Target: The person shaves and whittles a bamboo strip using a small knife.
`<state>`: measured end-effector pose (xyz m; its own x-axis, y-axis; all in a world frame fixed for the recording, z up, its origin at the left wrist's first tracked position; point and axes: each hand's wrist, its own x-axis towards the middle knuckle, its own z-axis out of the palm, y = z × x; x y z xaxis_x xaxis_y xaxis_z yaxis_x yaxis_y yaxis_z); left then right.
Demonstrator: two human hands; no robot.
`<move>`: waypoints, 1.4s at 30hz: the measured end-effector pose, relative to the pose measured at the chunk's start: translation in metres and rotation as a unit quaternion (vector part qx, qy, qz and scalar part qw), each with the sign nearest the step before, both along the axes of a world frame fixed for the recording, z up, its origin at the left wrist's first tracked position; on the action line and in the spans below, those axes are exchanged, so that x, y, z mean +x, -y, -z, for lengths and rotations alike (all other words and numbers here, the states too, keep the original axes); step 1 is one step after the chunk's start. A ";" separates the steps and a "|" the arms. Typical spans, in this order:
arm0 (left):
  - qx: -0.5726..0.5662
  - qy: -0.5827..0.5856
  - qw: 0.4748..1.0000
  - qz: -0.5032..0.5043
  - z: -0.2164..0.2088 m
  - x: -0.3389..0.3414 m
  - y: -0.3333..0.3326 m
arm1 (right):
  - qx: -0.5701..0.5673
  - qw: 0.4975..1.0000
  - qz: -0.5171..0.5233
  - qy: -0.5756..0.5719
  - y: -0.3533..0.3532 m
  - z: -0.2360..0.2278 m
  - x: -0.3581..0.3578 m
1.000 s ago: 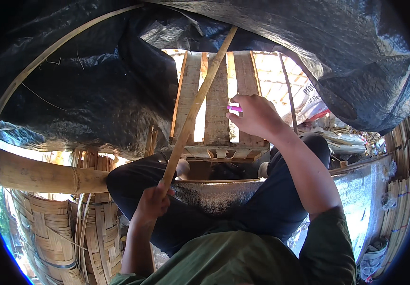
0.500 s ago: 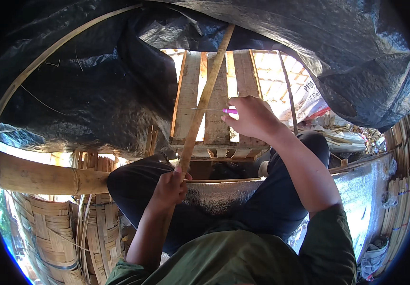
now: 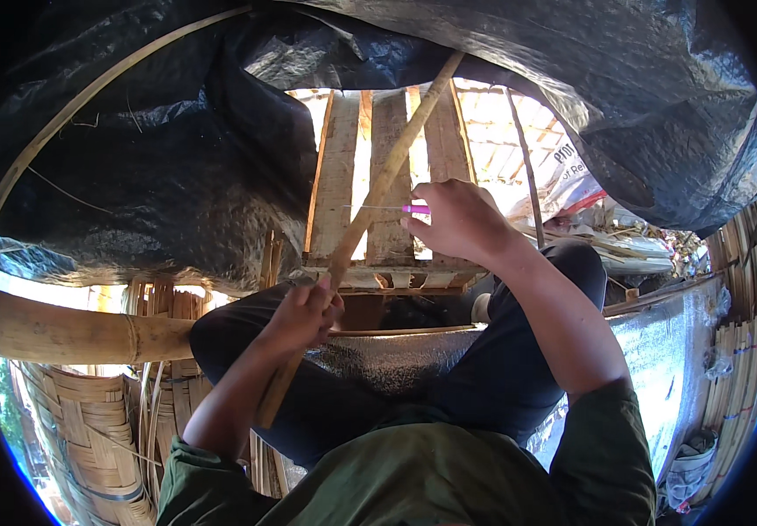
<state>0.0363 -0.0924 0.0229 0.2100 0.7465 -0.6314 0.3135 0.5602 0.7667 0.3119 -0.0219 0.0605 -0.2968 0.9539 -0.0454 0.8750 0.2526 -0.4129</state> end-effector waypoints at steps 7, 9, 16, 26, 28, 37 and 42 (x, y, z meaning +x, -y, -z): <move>0.044 -0.081 0.995 0.028 -0.010 -0.026 -0.047 | 0.038 0.999 -0.010 -0.021 0.000 -0.003 0.004; 0.051 -0.093 0.994 0.027 -0.008 -0.026 -0.054 | 0.033 0.999 -0.008 -0.019 -0.003 -0.002 0.002; 0.092 -0.157 0.982 0.047 0.010 -0.047 -0.091 | 0.013 0.999 -0.042 -0.025 -0.007 0.001 -0.018; 0.202 -0.284 0.936 0.054 -0.040 -0.053 -0.089 | -0.003 1.000 -0.030 -0.001 -0.021 0.002 -0.029; 0.302 -0.341 0.887 0.082 -0.062 -0.053 -0.084 | -0.024 1.000 -0.008 0.017 -0.025 -0.001 -0.026; 0.411 -0.440 0.790 0.122 -0.102 -0.074 -0.033 | 0.004 0.997 0.069 0.037 -0.027 -0.005 -0.002; 0.326 -0.464 0.813 0.133 -0.131 -0.069 -0.013 | 0.019 0.995 0.093 0.005 -0.027 -0.004 0.010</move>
